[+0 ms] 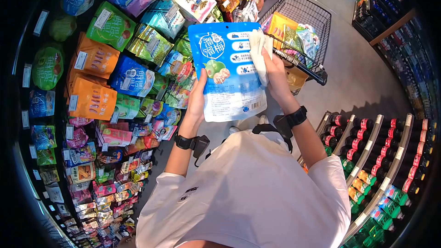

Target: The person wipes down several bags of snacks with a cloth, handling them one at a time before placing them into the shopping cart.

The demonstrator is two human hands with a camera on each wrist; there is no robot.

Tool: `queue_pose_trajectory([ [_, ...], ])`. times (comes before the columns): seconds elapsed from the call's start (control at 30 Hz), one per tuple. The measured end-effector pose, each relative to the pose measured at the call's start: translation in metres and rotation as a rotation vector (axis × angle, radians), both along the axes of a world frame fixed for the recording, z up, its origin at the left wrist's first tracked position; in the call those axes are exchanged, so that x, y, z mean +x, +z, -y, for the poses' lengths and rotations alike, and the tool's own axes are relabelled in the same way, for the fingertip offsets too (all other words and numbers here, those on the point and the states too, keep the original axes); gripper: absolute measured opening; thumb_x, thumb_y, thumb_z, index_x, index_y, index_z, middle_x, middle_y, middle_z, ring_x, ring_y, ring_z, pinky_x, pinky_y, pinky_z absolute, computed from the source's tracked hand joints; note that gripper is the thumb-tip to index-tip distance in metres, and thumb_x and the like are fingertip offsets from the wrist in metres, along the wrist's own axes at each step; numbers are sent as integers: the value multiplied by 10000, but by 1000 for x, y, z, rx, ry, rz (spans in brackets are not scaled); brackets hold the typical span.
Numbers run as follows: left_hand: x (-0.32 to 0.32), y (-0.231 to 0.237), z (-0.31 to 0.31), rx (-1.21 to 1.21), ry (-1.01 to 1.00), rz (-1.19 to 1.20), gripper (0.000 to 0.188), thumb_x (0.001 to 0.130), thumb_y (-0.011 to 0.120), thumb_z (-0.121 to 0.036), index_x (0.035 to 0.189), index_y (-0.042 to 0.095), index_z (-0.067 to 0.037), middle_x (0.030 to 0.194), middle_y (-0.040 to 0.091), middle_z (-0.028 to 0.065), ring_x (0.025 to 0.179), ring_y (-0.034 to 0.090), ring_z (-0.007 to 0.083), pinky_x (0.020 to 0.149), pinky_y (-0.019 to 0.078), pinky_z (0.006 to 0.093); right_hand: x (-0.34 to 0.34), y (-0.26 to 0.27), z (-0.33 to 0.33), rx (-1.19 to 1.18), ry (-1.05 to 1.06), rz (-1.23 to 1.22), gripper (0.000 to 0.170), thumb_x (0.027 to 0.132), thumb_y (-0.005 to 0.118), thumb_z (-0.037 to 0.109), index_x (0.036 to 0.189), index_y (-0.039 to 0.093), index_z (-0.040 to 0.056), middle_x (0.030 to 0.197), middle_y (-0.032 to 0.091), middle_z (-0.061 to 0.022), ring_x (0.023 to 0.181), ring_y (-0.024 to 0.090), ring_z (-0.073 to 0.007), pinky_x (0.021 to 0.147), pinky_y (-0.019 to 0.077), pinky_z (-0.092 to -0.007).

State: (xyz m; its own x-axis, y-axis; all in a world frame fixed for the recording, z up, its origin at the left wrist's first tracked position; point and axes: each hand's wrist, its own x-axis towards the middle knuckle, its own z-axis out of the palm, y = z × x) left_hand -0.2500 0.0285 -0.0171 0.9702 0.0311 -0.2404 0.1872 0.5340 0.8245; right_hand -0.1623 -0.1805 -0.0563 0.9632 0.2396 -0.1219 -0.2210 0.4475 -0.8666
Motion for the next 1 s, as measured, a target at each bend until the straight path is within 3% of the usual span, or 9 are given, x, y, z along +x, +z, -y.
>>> queue_pose_trajectory([
  [0.13,0,-1,-3,40,-5,-10,533,1063,451,-424,1399,470,-10,1317,596,94,1163,599,164,986,481,316,-9,25,-10,-9,21,-69,415,1054,507,356,1244,618,4,1066,683,-36,897,619,-60,795,479,-217],
  [0.33,-10,0,-5,138,-188,-42,558,1071,435,-424,1422,449,9,1363,555,101,1198,547,141,1017,432,287,3,10,4,114,-62,26,397,1060,496,345,1252,585,9,1058,678,-35,870,635,-70,763,508,-226],
  [0.57,-14,-5,3,161,-181,-54,559,1068,436,-433,1427,455,-5,1357,557,101,1202,544,144,1024,428,288,1,1,5,31,-190,53,403,1065,478,357,1269,564,20,1012,670,-24,835,637,-72,733,517,-227],
  [0.7,-15,3,5,168,-73,-70,540,1065,452,-425,1402,483,-4,1330,574,95,1198,542,140,1024,423,289,-12,13,3,-4,-127,-87,366,1046,530,335,1209,610,17,1043,679,-32,872,637,-72,745,508,-222],
  [0.77,-9,-5,-2,119,29,-78,507,1062,464,-416,1370,509,-16,1302,588,92,1157,575,148,982,456,295,-23,0,0,-168,8,-90,402,1025,567,365,1217,624,17,1024,686,-24,844,640,-65,710,504,-216],
  [0.83,-4,-2,-9,38,106,-81,494,1062,467,-411,1359,512,-19,1287,595,90,1134,593,153,959,474,299,-37,-3,-5,-131,162,-6,437,1017,580,388,1214,622,1,1001,688,-20,818,634,-59,714,500,-213],
  [0.93,-2,2,-19,6,81,11,488,1065,460,-397,1377,487,-22,1291,596,87,1127,606,157,956,495,317,-42,-11,-1,-105,367,-71,455,1014,581,406,1182,636,-13,980,690,-16,811,627,-49,718,498,-213],
  [1.0,-2,4,-21,15,88,10,494,1065,459,-398,1382,483,-20,1299,593,89,1132,605,161,953,497,317,-40,-9,2,-184,364,-10,465,1014,578,418,1160,650,-18,971,691,-14,815,623,-45,719,498,-216],
])
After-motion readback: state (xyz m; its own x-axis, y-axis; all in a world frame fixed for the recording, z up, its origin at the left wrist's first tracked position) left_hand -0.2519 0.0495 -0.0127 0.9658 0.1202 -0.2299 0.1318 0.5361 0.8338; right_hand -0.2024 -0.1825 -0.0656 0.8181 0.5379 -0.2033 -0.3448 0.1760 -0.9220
